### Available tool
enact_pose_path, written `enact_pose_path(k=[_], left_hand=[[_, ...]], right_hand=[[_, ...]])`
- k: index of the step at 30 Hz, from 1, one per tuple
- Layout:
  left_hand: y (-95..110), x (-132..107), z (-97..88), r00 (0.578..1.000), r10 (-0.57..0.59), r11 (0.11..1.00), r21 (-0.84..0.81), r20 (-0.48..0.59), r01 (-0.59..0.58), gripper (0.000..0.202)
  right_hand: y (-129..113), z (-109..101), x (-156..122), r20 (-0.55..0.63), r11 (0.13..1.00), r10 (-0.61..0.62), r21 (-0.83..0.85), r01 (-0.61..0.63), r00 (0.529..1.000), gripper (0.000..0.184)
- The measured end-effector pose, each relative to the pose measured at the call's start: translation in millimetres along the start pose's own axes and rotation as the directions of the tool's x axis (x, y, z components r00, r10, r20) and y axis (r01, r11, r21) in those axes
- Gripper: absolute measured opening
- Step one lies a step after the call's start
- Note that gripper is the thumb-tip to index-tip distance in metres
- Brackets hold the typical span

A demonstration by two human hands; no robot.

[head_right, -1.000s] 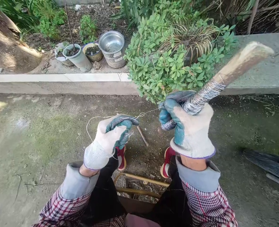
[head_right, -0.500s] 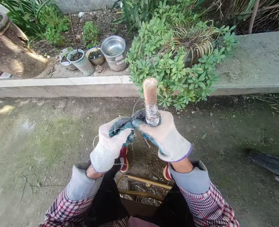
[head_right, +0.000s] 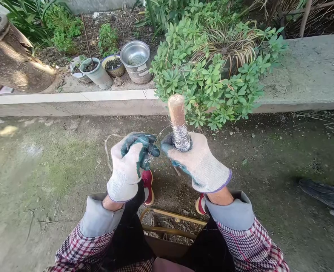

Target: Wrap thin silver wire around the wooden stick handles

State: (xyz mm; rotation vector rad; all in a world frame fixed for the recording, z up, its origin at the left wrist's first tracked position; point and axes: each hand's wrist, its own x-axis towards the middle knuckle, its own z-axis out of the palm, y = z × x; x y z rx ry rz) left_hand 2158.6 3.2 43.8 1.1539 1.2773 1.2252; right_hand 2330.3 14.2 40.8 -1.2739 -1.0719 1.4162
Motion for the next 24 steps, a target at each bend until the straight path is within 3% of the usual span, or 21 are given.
enact_pose_path(k=[5, 7, 11, 14, 20, 24], left_hand=[[-7, 12, -7.1, 1.0, -0.002, 0.988, -0.153, -0.001, 0.002, 0.014], [-12, 20, -10.7, 0.996, -0.052, 0.946, -0.315, 0.076, 0.073, 0.017], [-18, 33, -15.7, 0.927, -0.275, 0.678, -0.631, 0.256, 0.376, 0.022], [-15, 36, -17.4, 0.888, -0.382, 0.569, -0.692, 0.257, 0.445, 0.024], [-9, 37, -19.2, 0.909, -0.367, 0.585, -0.711, 0.198, 0.391, 0.026], [-14, 39, -21.3, 0.919, -0.346, 0.649, -0.66, 0.188, 0.379, 0.019]], right_hand=[[-1, -1, 0, 0.051, 0.988, -0.007, 0.156, -0.001, 0.999, 0.024], [0, -1, 1, 0.094, 0.965, -0.013, 0.26, -0.012, 0.995, 0.023], [5, 0, 7, 0.133, 0.907, -0.008, 0.419, -0.049, 0.991, 0.018], [5, -3, 11, 0.128, 0.878, 0.04, 0.468, -0.096, 0.991, 0.02], [5, -22, 13, 0.246, 0.913, 0.078, 0.372, -0.168, 0.966, 0.021], [12, -27, 13, 0.225, 0.954, -0.075, 0.301, 0.004, 0.972, 0.016]])
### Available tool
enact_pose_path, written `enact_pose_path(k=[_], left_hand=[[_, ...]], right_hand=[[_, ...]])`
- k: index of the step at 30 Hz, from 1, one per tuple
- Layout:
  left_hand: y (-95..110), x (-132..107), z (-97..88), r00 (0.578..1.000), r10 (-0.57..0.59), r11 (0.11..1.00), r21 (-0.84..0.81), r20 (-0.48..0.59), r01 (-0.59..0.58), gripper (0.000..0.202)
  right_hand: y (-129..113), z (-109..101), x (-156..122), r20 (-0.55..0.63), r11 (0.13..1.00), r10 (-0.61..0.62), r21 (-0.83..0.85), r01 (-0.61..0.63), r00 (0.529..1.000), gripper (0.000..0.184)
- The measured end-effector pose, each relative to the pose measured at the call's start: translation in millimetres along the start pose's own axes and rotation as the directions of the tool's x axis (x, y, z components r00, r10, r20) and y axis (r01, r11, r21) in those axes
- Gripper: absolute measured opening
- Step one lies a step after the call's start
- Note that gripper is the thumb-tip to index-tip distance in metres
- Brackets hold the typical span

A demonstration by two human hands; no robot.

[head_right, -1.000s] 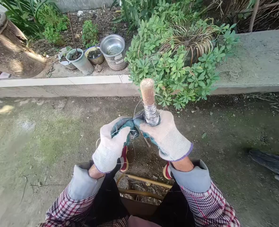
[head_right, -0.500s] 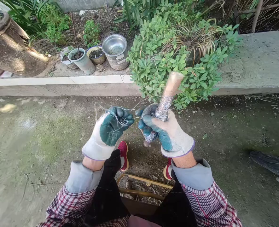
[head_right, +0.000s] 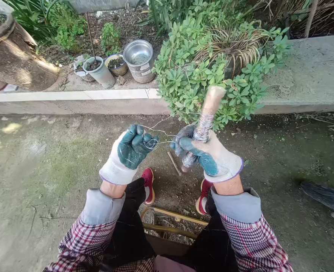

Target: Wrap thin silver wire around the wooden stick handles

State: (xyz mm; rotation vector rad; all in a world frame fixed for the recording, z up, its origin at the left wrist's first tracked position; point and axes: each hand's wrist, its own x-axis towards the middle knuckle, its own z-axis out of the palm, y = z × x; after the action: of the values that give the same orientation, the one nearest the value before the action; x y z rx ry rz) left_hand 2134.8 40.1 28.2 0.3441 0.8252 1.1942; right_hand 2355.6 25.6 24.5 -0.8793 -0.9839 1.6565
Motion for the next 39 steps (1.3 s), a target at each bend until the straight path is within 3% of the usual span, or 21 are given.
enact_pose_path(k=[3, 8, 12, 15, 20, 24, 25, 27, 28, 31, 32, 36, 39], left_hand=[[-1, 3, -5.7, 0.999, -0.018, 0.999, 0.049, 0.043, 0.016, 0.017], [-1, 3, -10.3, 0.994, 0.018, 0.997, 0.072, 0.108, -0.026, 0.016], [1, -1, -5.8, 0.993, 0.011, 0.994, 0.103, 0.118, -0.023, 0.019], [6, -4, -2.6, 0.996, -0.008, 0.996, 0.093, 0.085, 0.0, 0.02], [8, -6, -1.2, 0.982, -0.071, 0.99, 0.13, 0.173, 0.049, 0.023], [8, -9, 1.9, 0.976, -0.051, 0.993, 0.117, 0.211, 0.027, 0.026], [9, -10, 3.0, 0.98, -0.048, 0.993, 0.112, 0.192, 0.026, 0.026], [13, -12, 4.9, 0.989, -0.036, 0.995, 0.095, 0.141, 0.022, 0.029], [16, -13, 5.2, 0.992, -0.027, 0.996, 0.086, 0.12, 0.017, 0.031], [26, -12, 1.3, 0.997, 0.009, 0.998, 0.065, 0.073, -0.014, 0.031], [29, -11, -1.5, 0.998, 0.018, 0.998, 0.065, 0.056, -0.022, 0.032], [42, -3, -15.4, 0.997, 0.071, 0.997, 0.02, -0.01, -0.07, 0.033], [47, 3, -23.4, 0.989, 0.138, 0.988, -0.068, -0.053, -0.141, 0.036]], right_hand=[[1, -1, 0, 0.002, 0.996, -0.091, -0.023, 0.091, 0.996, 0.014], [-10, -8, -5, -0.023, 0.98, -0.011, -0.198, 0.006, 1.0, 0.018], [-12, -13, -7, 0.041, 0.987, 0.055, -0.154, -0.048, 0.998, 0.022], [-9, -15, -1, -0.062, 0.989, 0.054, -0.131, -0.062, 0.997, 0.025], [-8, -23, 16, -0.308, 0.984, -0.098, 0.11, 0.138, 0.946, 0.028], [-15, -31, 21, -0.352, 0.97, -0.095, 0.176, 0.166, 0.931, 0.014], [-17, -35, 21, -0.341, 0.977, -0.093, 0.152, 0.152, 0.936, 0.033], [-24, -44, 20, -0.341, 0.986, -0.08, 0.11, 0.124, 0.937, 0.056], [-27, -50, 19, -0.355, 0.987, -0.076, 0.104, 0.121, 0.932, 0.055], [-34, -71, 16, -0.446, 0.978, -0.139, 0.08, 0.194, 0.884, 0.02], [-36, -79, 14, -0.467, 0.976, -0.171, 0.039, 0.213, 0.868, 0.017], [-37, -105, 2, -0.526, 0.974, -0.224, -0.145, 0.174, 0.82, 0.03], [-30, -132, -4, -0.576, 0.982, -0.183, -0.148, 0.119, 0.796, 0.039]])
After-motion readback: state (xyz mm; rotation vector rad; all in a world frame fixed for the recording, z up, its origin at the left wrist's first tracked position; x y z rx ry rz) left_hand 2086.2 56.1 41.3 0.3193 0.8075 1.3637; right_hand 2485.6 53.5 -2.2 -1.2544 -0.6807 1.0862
